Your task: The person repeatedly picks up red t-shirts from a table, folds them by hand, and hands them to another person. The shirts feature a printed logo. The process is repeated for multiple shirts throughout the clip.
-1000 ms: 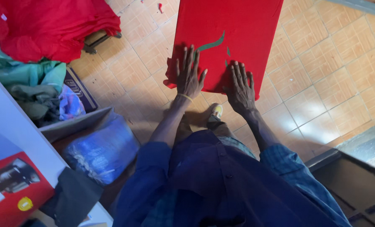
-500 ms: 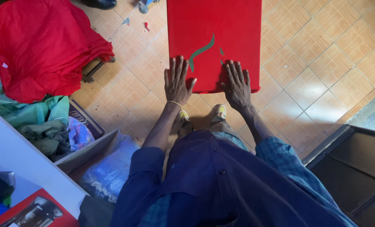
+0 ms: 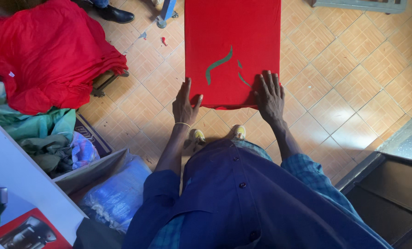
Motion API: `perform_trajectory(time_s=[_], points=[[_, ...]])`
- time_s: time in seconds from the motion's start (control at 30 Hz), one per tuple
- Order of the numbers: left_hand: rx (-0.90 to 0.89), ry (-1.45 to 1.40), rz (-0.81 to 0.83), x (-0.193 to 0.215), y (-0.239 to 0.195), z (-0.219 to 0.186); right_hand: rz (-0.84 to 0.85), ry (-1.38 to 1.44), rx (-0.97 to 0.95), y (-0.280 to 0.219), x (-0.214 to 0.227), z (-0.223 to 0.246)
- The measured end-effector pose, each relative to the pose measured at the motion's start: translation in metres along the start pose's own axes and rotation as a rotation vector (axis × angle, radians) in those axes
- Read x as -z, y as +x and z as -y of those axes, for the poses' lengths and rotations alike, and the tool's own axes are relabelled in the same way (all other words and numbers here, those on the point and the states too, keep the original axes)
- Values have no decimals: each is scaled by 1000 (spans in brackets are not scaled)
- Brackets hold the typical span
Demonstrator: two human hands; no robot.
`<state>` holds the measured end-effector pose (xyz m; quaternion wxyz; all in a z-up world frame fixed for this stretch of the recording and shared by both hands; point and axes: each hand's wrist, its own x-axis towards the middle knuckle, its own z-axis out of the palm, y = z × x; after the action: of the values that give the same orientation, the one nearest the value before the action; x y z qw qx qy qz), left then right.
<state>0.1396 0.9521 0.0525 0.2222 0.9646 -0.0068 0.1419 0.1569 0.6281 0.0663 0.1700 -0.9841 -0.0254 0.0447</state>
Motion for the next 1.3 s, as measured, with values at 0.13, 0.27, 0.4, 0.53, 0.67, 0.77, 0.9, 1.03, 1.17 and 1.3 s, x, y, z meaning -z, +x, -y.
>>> perform_trajectory(time_s=[0.13, 0.27, 0.4, 0.53, 0.67, 0.77, 0.9, 1.03, 1.17, 1.3], points=[[129, -105, 112, 7, 1, -12, -6, 45, 23, 4, -1, -10], [210, -179, 227, 1, -4, 2, -16, 180, 89, 3, 3, -23], [495, -720, 209, -28, -43, 61, -228, 548, 103, -18, -10, -55], [1003, -906, 124, -140, -123, 174, -433, 703, -269, -57, -76, -109], [1428, -1060, 262, -147, -154, 140, -81, 1109, -625, -89, -170, -139], [1305, -1401, 363, -146, -152, 108, 202, 1598, -850, -82, -143, -93], [1346, -1585, 293, -112, -89, 54, -44, 2016, -971, -55, -143, -90], [1348, -1766, 37, -174, -69, 76, -182, 1961, -866, -33, -120, -78], [1186, -1671, -258, -204, -77, 97, -332, 1885, -816, -54, -92, -54], [1297, -1771, -446, -181, -120, 155, -260, 1920, -810, -91, -78, -17]])
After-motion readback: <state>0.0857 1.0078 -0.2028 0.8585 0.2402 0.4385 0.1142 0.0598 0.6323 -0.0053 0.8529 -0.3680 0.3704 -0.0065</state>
